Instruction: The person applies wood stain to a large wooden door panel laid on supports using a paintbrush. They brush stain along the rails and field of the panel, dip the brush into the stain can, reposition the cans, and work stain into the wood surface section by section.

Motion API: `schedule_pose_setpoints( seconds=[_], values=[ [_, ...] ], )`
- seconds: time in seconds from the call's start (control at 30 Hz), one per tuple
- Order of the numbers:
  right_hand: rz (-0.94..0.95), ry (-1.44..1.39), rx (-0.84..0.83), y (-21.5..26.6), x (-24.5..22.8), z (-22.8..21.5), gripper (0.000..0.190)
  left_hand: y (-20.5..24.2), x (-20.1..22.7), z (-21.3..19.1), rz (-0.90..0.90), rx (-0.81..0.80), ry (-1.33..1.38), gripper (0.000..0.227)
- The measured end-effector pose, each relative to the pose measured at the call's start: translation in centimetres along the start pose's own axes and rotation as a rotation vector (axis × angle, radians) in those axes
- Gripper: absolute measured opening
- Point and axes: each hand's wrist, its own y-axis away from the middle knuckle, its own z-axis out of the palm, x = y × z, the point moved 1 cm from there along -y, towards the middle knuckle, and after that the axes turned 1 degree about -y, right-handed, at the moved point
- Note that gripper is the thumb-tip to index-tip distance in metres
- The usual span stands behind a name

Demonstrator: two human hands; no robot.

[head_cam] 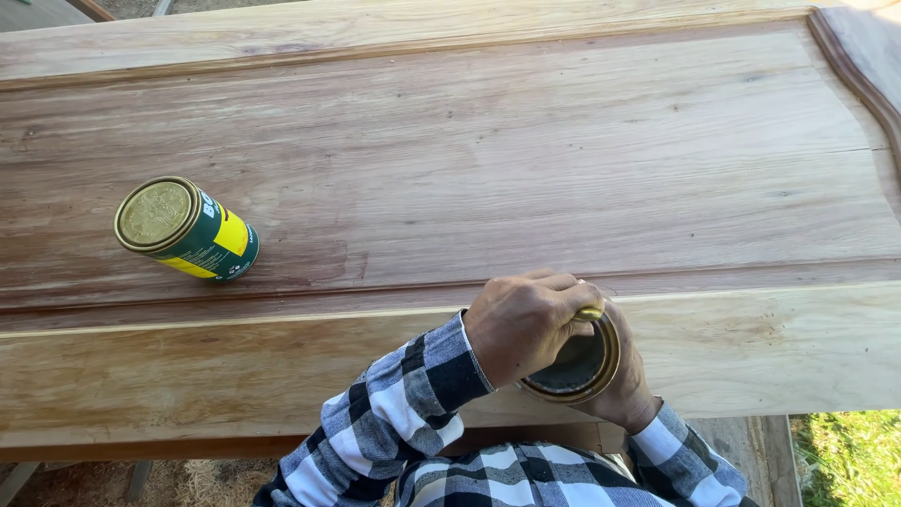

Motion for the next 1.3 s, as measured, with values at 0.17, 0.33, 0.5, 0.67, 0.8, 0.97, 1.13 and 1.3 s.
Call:
schedule_pose_setpoints(
  seconds=[0.17,0.33,0.5,0.67,0.8,0.97,1.13,1.3],
  values=[
    [-0.071,-0.036,0.046,-1.4,-1.3,-0.6,0.139,0.4,-0.3,0.8,0.034,-0.014,-0.009,0.026],
    [-0.081,-0.096,0.032,-0.6,-0.7,-0.5,0.136,0.4,-0.1,1.0,0.035,-0.03,0.057,0.025],
    [-0.006,-0.004,0.038,-0.6,-0.7,-1.2,0.137,0.7,0.2,1.9,0.057,0.059,-0.09,0.022],
    [0.014,0.019,0.062,0.1,-0.8,-1.3,0.134,0.1,2.1,1.0,0.04,-0.003,-0.007,0.028],
    [0.052,0.032,0.057,0.9,-0.1,-1.5,0.136,-0.9,2.0,2.2,0.001,0.017,-0.132,0.027],
    [0.08,0.02,0.008,2.6,1.9,-1.6,0.138,-1.5,2.0,3.6,0.024,-0.043,-0.046,0.023],
    [0.127,-0.026,-0.046,2.6,2.4,-3.3,0.136,-2.3,3.6,4.0,0.037,-0.008,-0.084,0.03],
    [-0.025,0.013,0.029,0.3,-1.0,-5.7,0.134,-2.7,4.6,4.4,0.085,-0.003,0.017,0.03]
  ],
)
